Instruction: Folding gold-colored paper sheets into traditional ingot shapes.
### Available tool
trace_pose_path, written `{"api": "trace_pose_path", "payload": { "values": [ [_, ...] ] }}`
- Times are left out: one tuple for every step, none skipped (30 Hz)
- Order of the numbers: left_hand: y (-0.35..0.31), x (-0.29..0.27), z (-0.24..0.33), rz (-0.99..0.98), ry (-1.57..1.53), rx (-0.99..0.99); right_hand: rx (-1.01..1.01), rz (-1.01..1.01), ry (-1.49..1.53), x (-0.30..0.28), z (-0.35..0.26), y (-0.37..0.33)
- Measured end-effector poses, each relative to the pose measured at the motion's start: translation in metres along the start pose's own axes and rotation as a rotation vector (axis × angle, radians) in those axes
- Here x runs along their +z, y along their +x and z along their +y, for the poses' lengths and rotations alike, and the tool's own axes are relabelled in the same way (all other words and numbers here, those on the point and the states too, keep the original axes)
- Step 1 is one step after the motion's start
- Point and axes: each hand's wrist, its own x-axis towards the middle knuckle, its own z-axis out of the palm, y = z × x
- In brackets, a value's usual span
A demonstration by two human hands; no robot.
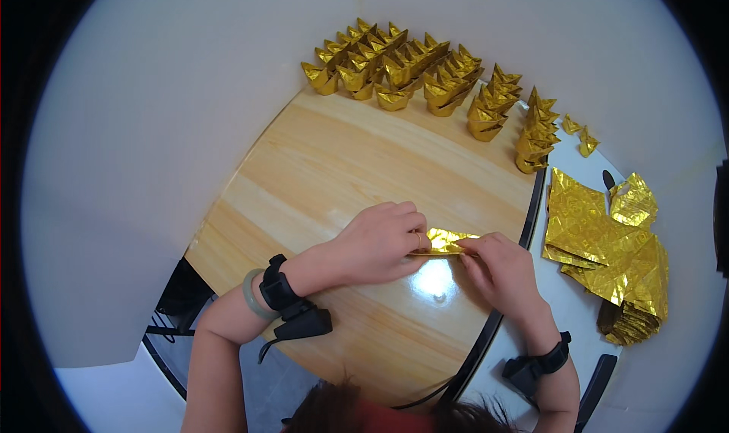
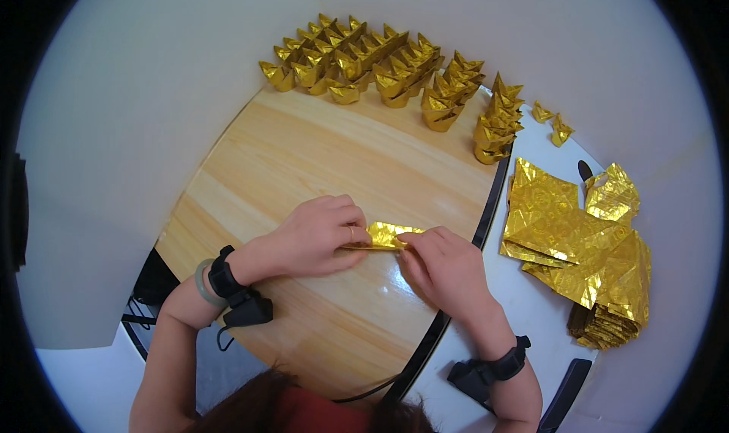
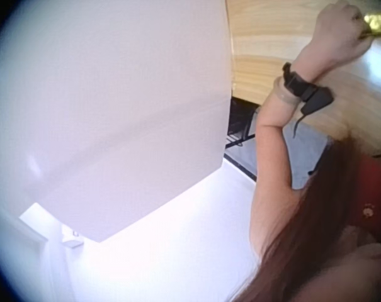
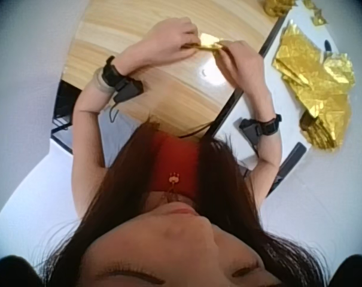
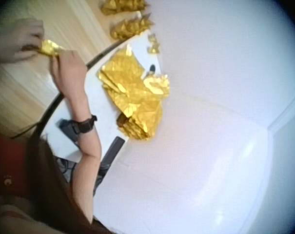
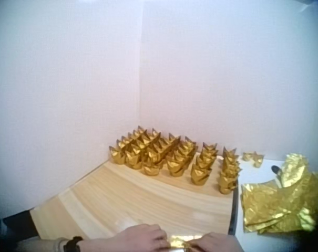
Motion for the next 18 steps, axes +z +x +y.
{"api": "trace_pose_path", "payload": {
  "values": [
    [0.000,0.002,-0.001,0.002,-0.042,-0.042,0.074,0.019,0.065,0.000,0.000,-0.001],
    [0.000,0.002,0.000,0.001,-0.042,-0.044,0.074,0.018,0.067,0.001,-0.001,-0.001],
    [0.000,0.000,0.002,-0.051,-0.176,-0.206,0.140,0.007,0.115,0.001,-0.001,-0.001],
    [0.001,-0.001,0.004,-0.102,-0.310,-0.369,0.206,-0.004,0.163,0.001,-0.002,-0.001],
    [0.002,-0.002,0.005,-0.102,-0.312,-0.372,0.207,-0.007,0.164,0.001,-0.003,0.000],
    [0.004,-0.004,0.006,-0.108,-0.387,-0.440,0.233,-0.036,0.189,0.000,-0.003,0.002],
    [0.005,-0.004,0.006,-0.113,-0.462,-0.508,0.259,-0.065,0.214,0.001,-0.003,0.004],
    [0.005,-0.002,0.006,-0.111,-0.464,-0.510,0.259,-0.068,0.214,0.001,-0.003,0.004],
    [0.004,0.000,0.005,-0.084,-0.426,-0.497,0.253,-0.070,0.227,0.002,-0.002,0.004],
    [0.003,0.003,0.004,-0.057,-0.388,-0.484,0.247,-0.073,0.240,0.004,-0.001,0.004],
    [0.003,0.004,0.004,-0.054,-0.390,-0.487,0.245,-0.078,0.240,0.005,0.000,0.003],
    [0.004,0.005,0.004,-0.012,-0.399,-0.481,0.333,-0.085,0.320,0.006,0.001,0.003],
    [0.004,0.006,0.003,0.030,-0.408,-0.476,0.420,-0.092,0.401,0.007,0.001,0.003],
    [0.003,0.008,0.002,0.034,-0.409,-0.481,0.417,-0.097,0.401,0.007,0.001,0.004],
    [0.003,0.010,0.000,0.094,-0.426,-0.457,0.426,-0.089,0.390,0.008,0.000,0.006],
    [0.002,0.011,-0.002,0.153,-0.442,-0.432,0.436,-0.081,0.379,0.007,0.000,0.007],
    [0.001,0.013,-0.003,0.156,-0.443,-0.435,0.434,-0.084,0.379,0.007,0.000,0.007],
    [0.000,0.014,-0.005,0.193,-0.269,-0.332,0.407,-0.090,0.360,0.007,0.000,0.008]
  ]
}}
